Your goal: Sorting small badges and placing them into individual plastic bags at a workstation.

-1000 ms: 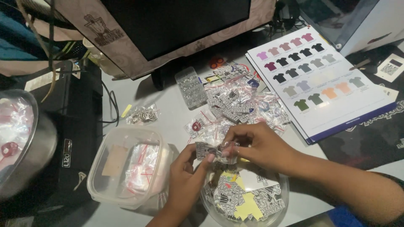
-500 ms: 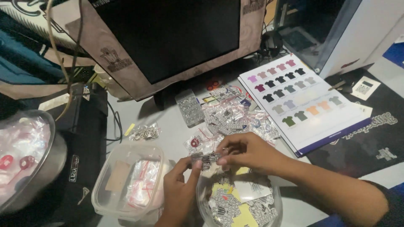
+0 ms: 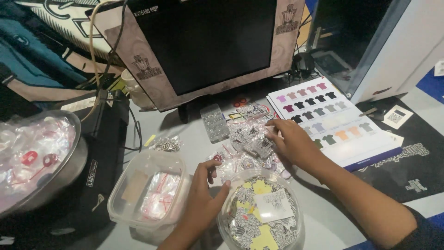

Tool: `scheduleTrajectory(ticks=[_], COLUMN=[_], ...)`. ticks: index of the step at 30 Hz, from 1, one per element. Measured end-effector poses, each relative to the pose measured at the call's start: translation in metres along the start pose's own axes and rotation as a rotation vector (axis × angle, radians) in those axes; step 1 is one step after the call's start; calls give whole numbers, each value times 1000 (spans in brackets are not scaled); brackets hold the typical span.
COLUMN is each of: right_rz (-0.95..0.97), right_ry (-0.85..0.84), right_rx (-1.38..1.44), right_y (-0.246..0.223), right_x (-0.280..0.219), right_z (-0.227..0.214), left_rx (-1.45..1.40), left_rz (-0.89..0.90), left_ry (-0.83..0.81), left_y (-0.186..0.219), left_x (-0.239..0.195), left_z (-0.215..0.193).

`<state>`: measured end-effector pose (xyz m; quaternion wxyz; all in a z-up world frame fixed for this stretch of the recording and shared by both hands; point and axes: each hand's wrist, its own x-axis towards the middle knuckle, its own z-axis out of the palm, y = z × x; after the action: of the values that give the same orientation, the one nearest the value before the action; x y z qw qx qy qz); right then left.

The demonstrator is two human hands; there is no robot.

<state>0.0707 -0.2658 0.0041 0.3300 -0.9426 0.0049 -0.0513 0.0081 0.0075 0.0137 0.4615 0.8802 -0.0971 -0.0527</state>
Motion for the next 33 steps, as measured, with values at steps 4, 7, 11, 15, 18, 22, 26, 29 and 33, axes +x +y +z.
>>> scheduleTrajectory(ticks=[4, 7, 11, 15, 18, 22, 26, 29, 33], right_rz=[-159, -272, -353, -343, -253, -261, -286, -272, -213], right_ry=[50, 219, 281, 229, 174, 187, 208, 193, 162], right_rx=[-211, -228, 111, 251, 393, 384, 358, 354, 353], right_y=[24, 21, 10, 3, -6, -6, -9, -7, -15], right_x=[12, 6, -8, -17, -25, -28, -31, -28, -31], right_z=[18, 16, 18, 24, 24, 24, 22, 24, 18], left_rx=[8, -83, -31, 181, 389, 593, 527, 557, 674], left_rz=[-185, -62, 209, 303, 745, 857, 326, -5, -270], left_ry=[-214, -274, -115, -16, 251, 519, 390, 59, -265], left_y=[3, -11, -27, -32, -9, 8, 14, 6, -16], left_x=[4, 9, 15, 15, 6, -4, -11, -5, 8], left_z=[-6, -5, -1, 1, -10, -60, -120, -135, -134])
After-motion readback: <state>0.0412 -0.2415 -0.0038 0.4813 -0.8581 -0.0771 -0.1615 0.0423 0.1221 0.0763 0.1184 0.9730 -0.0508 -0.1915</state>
